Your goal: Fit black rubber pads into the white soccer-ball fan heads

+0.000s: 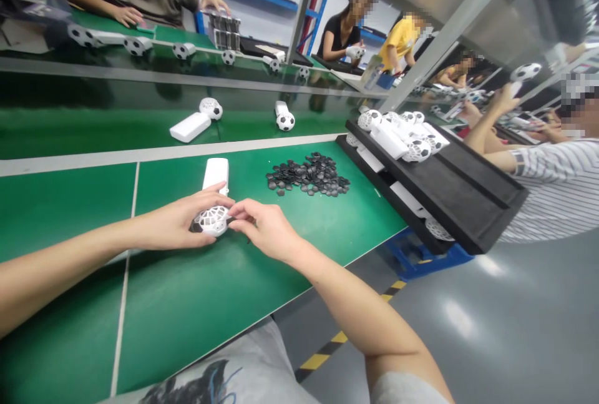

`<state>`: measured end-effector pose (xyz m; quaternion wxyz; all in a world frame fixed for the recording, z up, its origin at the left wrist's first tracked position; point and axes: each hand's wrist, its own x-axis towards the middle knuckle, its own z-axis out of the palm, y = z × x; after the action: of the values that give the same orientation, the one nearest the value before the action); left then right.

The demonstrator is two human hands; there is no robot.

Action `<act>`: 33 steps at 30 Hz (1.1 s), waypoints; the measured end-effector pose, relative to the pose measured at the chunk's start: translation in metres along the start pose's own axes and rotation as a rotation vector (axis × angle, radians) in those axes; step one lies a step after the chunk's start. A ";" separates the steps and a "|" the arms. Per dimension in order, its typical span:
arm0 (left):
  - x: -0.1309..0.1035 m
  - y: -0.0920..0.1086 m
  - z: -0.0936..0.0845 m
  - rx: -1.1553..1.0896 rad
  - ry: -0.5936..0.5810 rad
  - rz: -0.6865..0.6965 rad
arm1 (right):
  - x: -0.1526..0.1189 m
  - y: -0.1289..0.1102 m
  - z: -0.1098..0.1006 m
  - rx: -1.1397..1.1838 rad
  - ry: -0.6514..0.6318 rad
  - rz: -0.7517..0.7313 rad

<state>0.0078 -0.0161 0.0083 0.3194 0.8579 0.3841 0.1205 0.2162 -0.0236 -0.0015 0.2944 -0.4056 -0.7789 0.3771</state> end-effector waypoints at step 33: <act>-0.009 -0.010 -0.003 -0.102 -0.070 0.051 | 0.024 0.041 -0.022 -0.132 0.233 0.010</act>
<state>-0.0053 -0.0164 0.0049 0.3728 0.8537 0.3441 0.1179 0.2376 0.0198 -0.0197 0.3538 -0.4689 -0.7605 0.2768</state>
